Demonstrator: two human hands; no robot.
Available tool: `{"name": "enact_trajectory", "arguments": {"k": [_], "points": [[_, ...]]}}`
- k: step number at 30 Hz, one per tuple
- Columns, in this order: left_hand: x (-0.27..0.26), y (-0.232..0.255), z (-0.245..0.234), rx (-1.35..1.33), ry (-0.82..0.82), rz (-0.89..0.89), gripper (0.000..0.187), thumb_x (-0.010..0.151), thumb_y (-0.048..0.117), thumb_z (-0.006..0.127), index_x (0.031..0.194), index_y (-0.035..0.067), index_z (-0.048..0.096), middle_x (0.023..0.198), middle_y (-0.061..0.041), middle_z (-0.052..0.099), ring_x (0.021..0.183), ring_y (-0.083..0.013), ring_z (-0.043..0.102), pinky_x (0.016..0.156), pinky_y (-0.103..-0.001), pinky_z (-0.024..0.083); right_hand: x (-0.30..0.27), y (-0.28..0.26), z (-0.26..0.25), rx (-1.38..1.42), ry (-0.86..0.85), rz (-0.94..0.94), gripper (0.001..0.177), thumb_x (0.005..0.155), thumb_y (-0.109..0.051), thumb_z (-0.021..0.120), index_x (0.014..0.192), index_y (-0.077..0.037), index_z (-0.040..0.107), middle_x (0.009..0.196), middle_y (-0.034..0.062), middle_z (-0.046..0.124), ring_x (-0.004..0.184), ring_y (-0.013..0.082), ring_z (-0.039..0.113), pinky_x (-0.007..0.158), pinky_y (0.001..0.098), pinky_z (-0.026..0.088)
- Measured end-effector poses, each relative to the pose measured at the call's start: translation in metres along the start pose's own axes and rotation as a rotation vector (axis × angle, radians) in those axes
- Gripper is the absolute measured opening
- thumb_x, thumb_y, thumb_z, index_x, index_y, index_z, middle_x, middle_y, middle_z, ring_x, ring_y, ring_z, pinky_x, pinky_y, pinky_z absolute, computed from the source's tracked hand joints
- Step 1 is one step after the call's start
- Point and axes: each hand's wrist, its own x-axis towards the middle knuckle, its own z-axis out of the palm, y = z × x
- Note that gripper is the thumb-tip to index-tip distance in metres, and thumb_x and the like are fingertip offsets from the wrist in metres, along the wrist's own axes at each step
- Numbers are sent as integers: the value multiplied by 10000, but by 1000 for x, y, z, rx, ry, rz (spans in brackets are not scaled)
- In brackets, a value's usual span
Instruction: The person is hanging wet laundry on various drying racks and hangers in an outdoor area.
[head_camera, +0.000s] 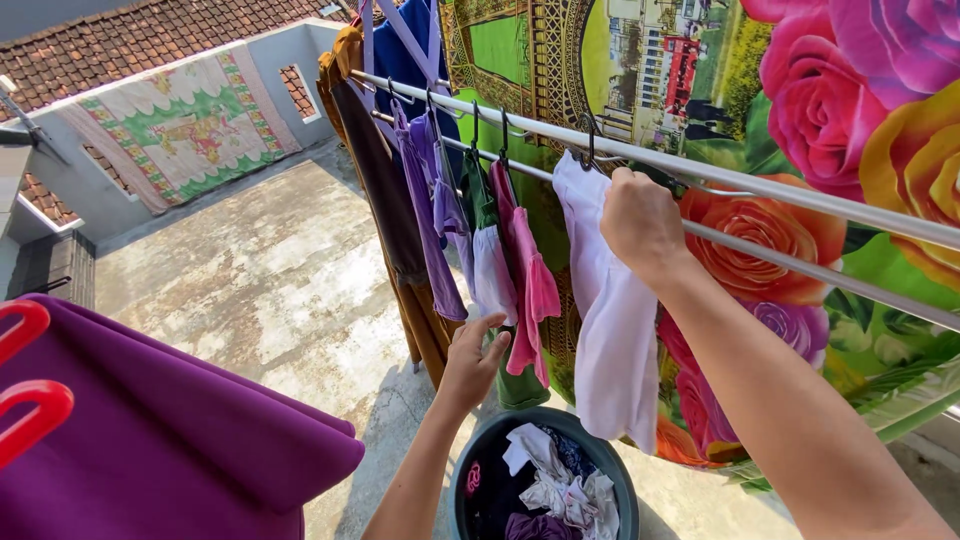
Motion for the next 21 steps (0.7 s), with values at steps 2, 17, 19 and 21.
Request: {"name": "enact_trajectory", "arguments": {"k": [2,17,19,21], "points": [[1,-13,-7,16,12,1,415,984,341,619,1319,97,648,1293,-99,684,1295,-279,537,1091,-410,403,17,0,23,-10,3,49,179,973,-127,581,979,41,644,987,280,704,918,473,688,809,536,552],[-13,-46,30,136,257,-174,405,978,334,623,1306,96,644,1291,-113,679,1286,-315,537,1082,-428,403,-26,-2,67,-39,-97,-106,449,982,-122,571,1415,-23,504,1405,227,547,1302,391,524,1045,561,435],[-18,-48,41,161,298,-224,405,971,330,628,1305,102,643,1290,-119,674,1282,-323,537,1078,-434,404,-52,13,79,-1,-34,-238,569,973,-93,579,1524,-47,445,1544,224,453,1431,371,434,1132,564,372],[-33,-53,57,180,325,-269,409,962,327,632,1305,103,636,1297,-133,664,1285,-342,529,1058,-456,396,-89,30,92,211,29,-366,695,1028,-28,547,1672,-73,287,1705,295,242,1581,437,276,1269,547,286]]}}
